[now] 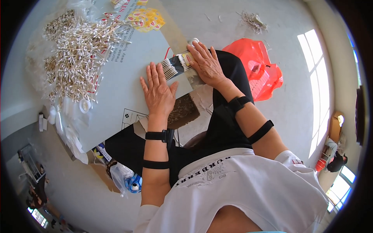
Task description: Picking up individual cotton swabs and arranging them into a cardboard retail package.
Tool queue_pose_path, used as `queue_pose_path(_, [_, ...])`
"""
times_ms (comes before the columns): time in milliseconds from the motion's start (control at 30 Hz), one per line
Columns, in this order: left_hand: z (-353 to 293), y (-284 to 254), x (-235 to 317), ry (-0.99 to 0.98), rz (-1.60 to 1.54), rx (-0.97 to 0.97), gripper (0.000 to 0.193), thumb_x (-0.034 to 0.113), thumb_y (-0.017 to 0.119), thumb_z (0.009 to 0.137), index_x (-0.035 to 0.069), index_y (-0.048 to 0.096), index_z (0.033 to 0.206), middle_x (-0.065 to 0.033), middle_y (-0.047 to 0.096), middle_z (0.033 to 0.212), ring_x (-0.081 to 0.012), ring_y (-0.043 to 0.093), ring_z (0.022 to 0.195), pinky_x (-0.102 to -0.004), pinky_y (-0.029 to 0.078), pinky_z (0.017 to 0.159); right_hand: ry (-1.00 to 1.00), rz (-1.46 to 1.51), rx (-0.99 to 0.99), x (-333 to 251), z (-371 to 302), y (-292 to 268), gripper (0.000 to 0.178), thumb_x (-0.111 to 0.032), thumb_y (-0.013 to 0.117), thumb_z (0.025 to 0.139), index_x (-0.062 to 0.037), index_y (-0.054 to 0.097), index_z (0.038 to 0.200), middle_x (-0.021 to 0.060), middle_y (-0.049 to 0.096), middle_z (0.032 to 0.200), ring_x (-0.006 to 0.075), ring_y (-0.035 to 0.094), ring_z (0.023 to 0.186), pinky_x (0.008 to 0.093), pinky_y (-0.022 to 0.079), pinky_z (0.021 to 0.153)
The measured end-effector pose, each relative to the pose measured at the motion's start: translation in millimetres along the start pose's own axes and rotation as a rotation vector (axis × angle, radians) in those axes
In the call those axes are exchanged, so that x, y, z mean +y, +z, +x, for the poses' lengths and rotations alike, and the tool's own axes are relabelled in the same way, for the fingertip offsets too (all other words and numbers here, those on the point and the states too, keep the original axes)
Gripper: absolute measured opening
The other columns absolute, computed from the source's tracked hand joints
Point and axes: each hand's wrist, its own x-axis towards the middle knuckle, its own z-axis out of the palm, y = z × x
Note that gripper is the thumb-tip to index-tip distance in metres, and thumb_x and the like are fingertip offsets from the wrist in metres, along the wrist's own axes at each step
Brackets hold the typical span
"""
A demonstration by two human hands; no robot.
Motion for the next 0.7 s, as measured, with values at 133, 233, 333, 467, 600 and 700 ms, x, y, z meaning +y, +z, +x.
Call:
queue_pose_path(133, [9.8,4.7,15.6,0.029,-0.024,-0.014,0.077,0.046,0.050,0.095,0.004,0.020,0.153,-0.0150,0.017,0.160,-0.0295,0.011,0.149,-0.0515,0.007,0.119,0.035,0.092,-0.009,0.7,0.0,3.1,0.053,-0.043,0.039,0.101,-0.0178,0.036,0.148,0.0086,0.032,0.154,0.0249,0.026,0.144,0.0481,0.013,0.118])
queue_pose_path(233, [13.7,6.9,21.0,0.051,-0.027,-0.013,0.077,0.045,0.051,0.095,0.004,0.021,0.153,-0.0145,0.017,0.160,-0.0292,0.011,0.149,-0.0508,0.007,0.119,0.023,0.103,-0.008,0.1,0.5,2.2,0.053,-0.043,0.039,0.101,-0.0174,0.037,0.147,0.0089,0.033,0.154,0.0252,0.026,0.144,0.0476,0.014,0.118])
queue_pose_path(333, [17.1,6.8,26.3,0.069,-0.027,-0.017,0.077,0.044,0.052,0.095,0.004,0.021,0.153,-0.0143,0.018,0.160,-0.0290,0.012,0.149,-0.0506,0.008,0.119,0.027,0.102,-0.013,1.2,-0.8,0.9,0.052,-0.043,0.040,0.101,-0.0172,0.038,0.147,0.0090,0.033,0.154,0.0252,0.026,0.144,0.0479,0.014,0.118])
queue_pose_path(467, [22.0,10.6,32.8,0.090,-0.037,-0.005,0.076,0.042,0.053,0.095,0.004,0.022,0.152,-0.0146,0.019,0.159,-0.0295,0.013,0.149,-0.0513,0.009,0.119,-0.001,0.077,-0.005,0.5,0.4,0.6,0.052,-0.043,0.040,0.101,-0.0166,0.039,0.146,0.0087,0.034,0.153,0.0252,0.026,0.144,0.0486,0.013,0.118])
queue_pose_path(600, [25.4,15.0,31.4,0.111,-0.051,0.024,0.074,0.039,0.053,0.095,0.003,0.022,0.152,-0.0182,0.022,0.158,-0.0324,0.016,0.147,-0.0507,0.011,0.118,-0.039,0.058,0.089,3.2,1.7,-1.4,0.050,-0.039,0.048,0.099,-0.0153,0.044,0.143,0.0105,0.043,0.147,0.0288,0.030,0.142,0.0470,0.019,0.116])
queue_pose_path(700, [32.1,14.2,26.5,0.093,-0.432,0.190,0.074,0.036,0.055,0.096,-0.001,0.023,0.150,-0.0230,0.022,0.156,-0.0350,0.019,0.146,-0.0491,0.014,0.118,0.243,0.560,0.398,19.5,9.8,1.6,0.046,-0.033,0.059,0.095,-0.0123,0.054,0.135,0.0130,0.055,0.133,0.0309,0.047,0.128,0.0425,0.038,0.105])
